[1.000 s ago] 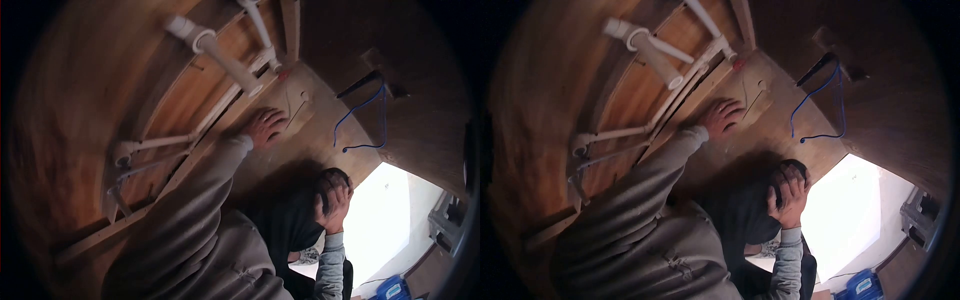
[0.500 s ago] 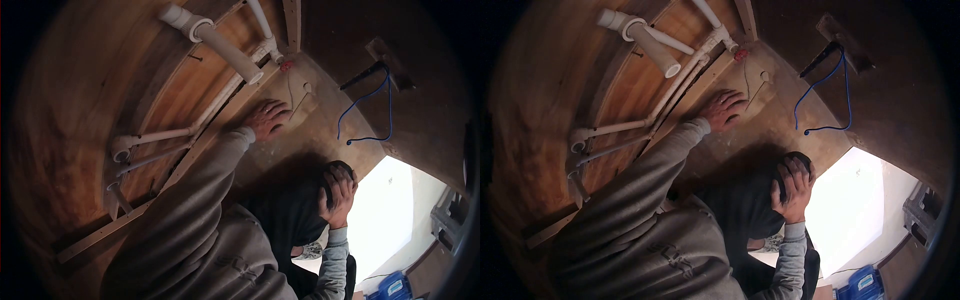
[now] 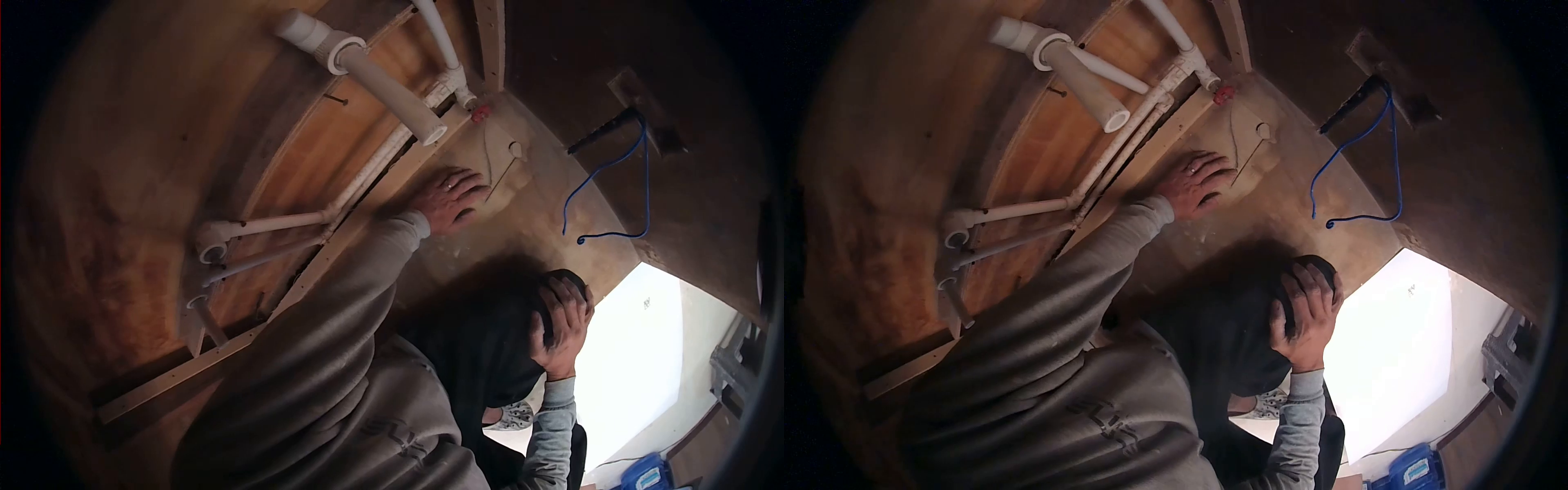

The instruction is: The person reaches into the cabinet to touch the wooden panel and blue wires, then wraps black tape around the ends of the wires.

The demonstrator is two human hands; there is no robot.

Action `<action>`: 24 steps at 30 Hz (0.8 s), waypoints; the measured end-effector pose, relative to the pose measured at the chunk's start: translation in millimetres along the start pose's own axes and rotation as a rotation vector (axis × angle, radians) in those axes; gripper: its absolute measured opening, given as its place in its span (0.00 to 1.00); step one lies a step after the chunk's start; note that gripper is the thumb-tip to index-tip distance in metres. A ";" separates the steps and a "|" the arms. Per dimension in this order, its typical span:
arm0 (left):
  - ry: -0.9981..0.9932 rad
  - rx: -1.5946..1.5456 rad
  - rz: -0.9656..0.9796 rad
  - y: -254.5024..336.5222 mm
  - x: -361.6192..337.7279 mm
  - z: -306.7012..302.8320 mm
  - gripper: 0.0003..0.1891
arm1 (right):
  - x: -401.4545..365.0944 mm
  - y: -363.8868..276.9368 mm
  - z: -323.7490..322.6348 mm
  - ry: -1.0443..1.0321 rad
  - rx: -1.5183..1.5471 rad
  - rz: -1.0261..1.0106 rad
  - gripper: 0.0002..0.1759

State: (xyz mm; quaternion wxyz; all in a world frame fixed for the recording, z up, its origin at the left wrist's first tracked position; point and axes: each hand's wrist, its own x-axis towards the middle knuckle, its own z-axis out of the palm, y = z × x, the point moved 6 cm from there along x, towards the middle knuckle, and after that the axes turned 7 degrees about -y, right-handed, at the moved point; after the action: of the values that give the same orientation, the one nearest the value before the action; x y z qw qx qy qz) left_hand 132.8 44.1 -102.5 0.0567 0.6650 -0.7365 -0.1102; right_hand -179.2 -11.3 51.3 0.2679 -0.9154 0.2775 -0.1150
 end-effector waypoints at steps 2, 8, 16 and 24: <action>0.007 0.011 -0.009 0.9 -0.2 -1.2 0.32 | -0.5 0.2 0.3 -0.005 -0.006 -0.003 0.22; -0.040 -0.009 0.002 3.5 3.2 -6.0 0.34 | 1.7 -0.6 2.0 -0.013 -0.019 -0.016 0.23; -0.052 -0.005 -0.018 0.5 0.9 0.6 0.36 | -0.2 -0.5 2.4 -0.015 -0.022 -0.014 0.23; -0.069 -0.075 -0.007 1.0 1.2 0.6 0.36 | 0.7 -0.4 0.7 -0.011 0.006 -0.014 0.23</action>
State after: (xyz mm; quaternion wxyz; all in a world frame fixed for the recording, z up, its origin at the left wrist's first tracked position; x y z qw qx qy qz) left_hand 131.6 43.0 -103.0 0.0558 0.6608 -0.7309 -0.1609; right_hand -178.2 -11.1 51.0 0.2714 -0.9171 0.2691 -0.1128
